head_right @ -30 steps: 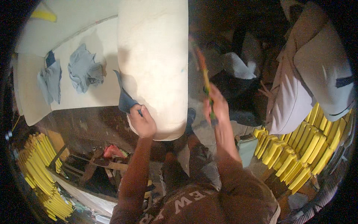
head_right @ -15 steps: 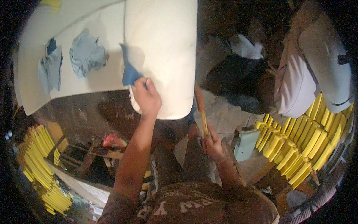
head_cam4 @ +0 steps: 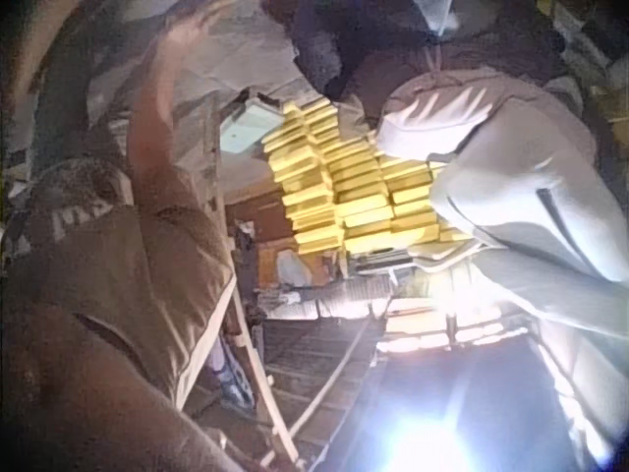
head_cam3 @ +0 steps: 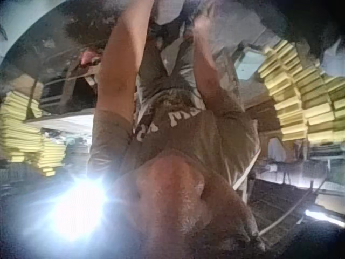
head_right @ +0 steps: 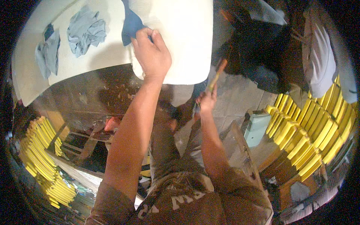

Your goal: The person sweeps debris on a cluttered floor using a broom and a dustpan. They move around the room, sweeping small pieces of trash and paper into a pile and then into the dustpan.

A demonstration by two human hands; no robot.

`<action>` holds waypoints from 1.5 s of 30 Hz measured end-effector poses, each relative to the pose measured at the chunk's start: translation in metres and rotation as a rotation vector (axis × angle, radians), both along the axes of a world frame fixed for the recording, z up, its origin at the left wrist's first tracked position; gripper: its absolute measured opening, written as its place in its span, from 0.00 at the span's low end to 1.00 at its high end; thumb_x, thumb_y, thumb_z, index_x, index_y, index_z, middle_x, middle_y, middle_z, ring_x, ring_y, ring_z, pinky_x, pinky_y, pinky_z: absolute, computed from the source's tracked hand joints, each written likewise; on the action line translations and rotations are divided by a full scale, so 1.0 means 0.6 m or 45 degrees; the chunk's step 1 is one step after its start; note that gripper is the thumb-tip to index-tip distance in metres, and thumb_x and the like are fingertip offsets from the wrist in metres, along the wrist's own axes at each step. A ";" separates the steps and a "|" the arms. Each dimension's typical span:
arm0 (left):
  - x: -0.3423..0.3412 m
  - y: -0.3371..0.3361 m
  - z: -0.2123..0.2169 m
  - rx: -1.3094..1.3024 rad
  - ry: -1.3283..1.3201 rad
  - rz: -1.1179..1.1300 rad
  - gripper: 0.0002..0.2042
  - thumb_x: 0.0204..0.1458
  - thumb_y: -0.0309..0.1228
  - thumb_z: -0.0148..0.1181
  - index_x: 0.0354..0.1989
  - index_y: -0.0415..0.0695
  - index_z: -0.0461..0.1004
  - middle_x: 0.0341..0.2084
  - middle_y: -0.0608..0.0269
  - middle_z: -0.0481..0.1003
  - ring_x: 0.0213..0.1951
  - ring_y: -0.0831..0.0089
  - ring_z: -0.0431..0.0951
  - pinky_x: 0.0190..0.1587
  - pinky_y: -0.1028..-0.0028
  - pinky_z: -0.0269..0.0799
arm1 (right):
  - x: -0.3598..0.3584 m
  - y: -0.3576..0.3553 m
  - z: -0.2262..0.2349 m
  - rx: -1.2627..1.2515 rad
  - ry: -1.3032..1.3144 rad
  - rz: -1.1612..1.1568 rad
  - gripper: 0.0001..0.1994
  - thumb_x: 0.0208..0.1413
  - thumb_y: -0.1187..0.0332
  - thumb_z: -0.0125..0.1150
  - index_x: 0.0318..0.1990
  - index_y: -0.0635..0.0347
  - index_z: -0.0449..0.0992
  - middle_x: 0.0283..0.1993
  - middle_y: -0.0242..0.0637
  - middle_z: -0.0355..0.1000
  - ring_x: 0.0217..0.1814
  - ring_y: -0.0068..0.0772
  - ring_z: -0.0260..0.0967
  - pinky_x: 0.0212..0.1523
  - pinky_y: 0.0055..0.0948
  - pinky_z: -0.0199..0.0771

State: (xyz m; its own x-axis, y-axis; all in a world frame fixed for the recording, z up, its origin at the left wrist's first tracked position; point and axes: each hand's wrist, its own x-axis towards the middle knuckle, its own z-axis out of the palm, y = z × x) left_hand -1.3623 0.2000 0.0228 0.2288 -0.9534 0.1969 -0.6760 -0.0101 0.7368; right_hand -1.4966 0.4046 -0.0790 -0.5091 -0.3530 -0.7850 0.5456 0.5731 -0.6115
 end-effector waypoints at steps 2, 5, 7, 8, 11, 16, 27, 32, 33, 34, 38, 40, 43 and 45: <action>-0.002 0.004 0.009 0.104 0.076 0.047 0.08 0.48 0.29 0.47 0.32 0.35 0.61 0.29 0.45 0.64 0.34 0.48 0.63 0.39 0.58 0.58 | 0.026 -0.017 0.012 -0.016 -0.166 -0.076 0.26 0.53 0.69 0.42 0.60 0.47 0.46 0.16 0.30 0.55 0.11 0.23 0.51 0.11 0.24 0.55; 0.002 -0.001 0.014 0.151 0.102 0.078 0.08 0.48 0.29 0.46 0.32 0.36 0.61 0.29 0.44 0.64 0.35 0.48 0.63 0.40 0.57 0.57 | 0.017 0.066 0.076 -0.074 -0.445 0.171 0.26 0.53 0.68 0.43 0.61 0.49 0.47 0.15 0.31 0.55 0.10 0.24 0.52 0.12 0.25 0.57; 0.004 0.001 0.017 0.180 0.103 0.099 0.08 0.48 0.29 0.46 0.32 0.36 0.61 0.30 0.45 0.65 0.36 0.48 0.63 0.41 0.56 0.57 | 0.009 0.140 0.179 -0.028 -0.393 0.411 0.26 0.53 0.69 0.39 0.61 0.52 0.44 0.11 0.30 0.52 0.07 0.25 0.49 0.09 0.26 0.55; 0.007 0.003 0.016 0.169 0.088 0.099 0.08 0.48 0.29 0.46 0.32 0.36 0.61 0.30 0.45 0.65 0.37 0.48 0.63 0.41 0.56 0.57 | 0.009 0.169 0.244 0.016 -0.424 0.456 0.26 0.53 0.69 0.38 0.61 0.54 0.44 0.10 0.30 0.51 0.06 0.25 0.49 0.08 0.26 0.55; 0.012 0.009 0.002 0.092 0.021 0.066 0.08 0.48 0.28 0.46 0.32 0.36 0.62 0.31 0.46 0.66 0.38 0.47 0.63 0.44 0.56 0.56 | -0.017 0.171 0.321 0.096 -0.307 0.516 0.25 0.53 0.69 0.38 0.60 0.57 0.47 0.11 0.30 0.53 0.07 0.23 0.50 0.09 0.24 0.55; -0.007 0.006 0.006 0.023 -0.015 0.014 0.08 0.48 0.28 0.45 0.32 0.35 0.62 0.30 0.44 0.65 0.37 0.47 0.63 0.42 0.56 0.56 | -0.064 0.078 0.158 0.188 -0.004 0.417 0.24 0.54 0.68 0.41 0.60 0.54 0.51 0.15 0.28 0.57 0.10 0.19 0.51 0.12 0.21 0.56; 0.200 0.161 0.050 -0.187 0.133 0.110 0.07 0.51 0.27 0.47 0.28 0.35 0.63 0.28 0.53 0.65 0.32 0.65 0.65 0.38 0.70 0.61 | -0.065 0.417 0.492 0.251 -0.303 0.240 0.26 0.52 0.70 0.42 0.60 0.51 0.49 0.12 0.29 0.54 0.09 0.21 0.51 0.10 0.22 0.55; 0.414 0.428 0.035 0.174 -0.274 0.125 0.11 0.51 0.32 0.46 0.31 0.34 0.63 0.29 0.50 0.65 0.34 0.58 0.64 0.40 0.66 0.59 | -0.140 0.374 0.325 0.079 0.113 0.244 0.23 0.55 0.64 0.39 0.59 0.50 0.50 0.14 0.28 0.54 0.10 0.20 0.51 0.13 0.21 0.55; 0.430 0.481 0.062 0.361 -0.297 0.123 0.11 0.51 0.32 0.46 0.31 0.34 0.63 0.29 0.50 0.65 0.34 0.57 0.64 0.40 0.66 0.59 | -0.171 0.354 0.236 -0.043 0.092 0.169 0.22 0.56 0.64 0.40 0.59 0.50 0.51 0.14 0.27 0.53 0.10 0.21 0.49 0.13 0.22 0.55; 0.451 0.535 0.072 0.523 -0.342 0.179 0.11 0.51 0.32 0.45 0.31 0.34 0.63 0.28 0.50 0.64 0.34 0.57 0.64 0.40 0.65 0.59 | -0.183 0.317 0.182 -0.013 0.072 0.005 0.17 0.56 0.64 0.40 0.54 0.53 0.56 0.14 0.28 0.52 0.09 0.22 0.48 0.12 0.23 0.54; 0.484 0.720 0.136 0.788 -0.417 0.277 0.11 0.52 0.33 0.44 0.31 0.34 0.63 0.28 0.50 0.63 0.33 0.57 0.63 0.38 0.63 0.58 | -0.178 0.290 0.064 0.194 0.258 0.251 0.08 0.53 0.66 0.42 0.37 0.58 0.64 0.14 0.32 0.57 0.12 0.26 0.53 0.13 0.27 0.55; 0.501 0.819 0.159 0.889 -0.413 0.361 0.11 0.52 0.33 0.44 0.30 0.35 0.63 0.28 0.49 0.63 0.33 0.56 0.63 0.38 0.61 0.57 | -0.167 0.367 0.107 0.175 0.071 0.402 0.09 0.53 0.66 0.41 0.37 0.59 0.65 0.14 0.32 0.58 0.12 0.25 0.53 0.12 0.25 0.54; 0.485 0.953 0.173 0.988 -0.461 0.460 0.10 0.51 0.32 0.44 0.28 0.36 0.62 0.26 0.49 0.63 0.33 0.55 0.63 0.38 0.60 0.58 | -0.149 0.447 0.308 0.238 -0.410 0.116 0.14 0.55 0.64 0.38 0.48 0.56 0.62 0.12 0.29 0.54 0.09 0.20 0.46 0.11 0.20 0.50; 0.463 1.010 0.180 0.993 -0.457 0.457 0.09 0.51 0.31 0.44 0.28 0.36 0.62 0.26 0.49 0.64 0.33 0.54 0.63 0.38 0.60 0.58 | -0.141 0.483 0.404 0.227 -0.371 0.176 0.17 0.56 0.64 0.38 0.53 0.51 0.60 0.13 0.28 0.54 0.10 0.18 0.45 0.11 0.19 0.50</action>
State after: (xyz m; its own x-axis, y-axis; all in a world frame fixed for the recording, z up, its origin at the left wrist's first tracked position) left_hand -1.0843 0.8061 0.1305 0.5852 -0.7295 -0.3541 -0.7224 -0.6674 0.1811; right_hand -1.5812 0.6942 0.1634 -0.2121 -0.2477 -0.9453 0.5920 0.7371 -0.3260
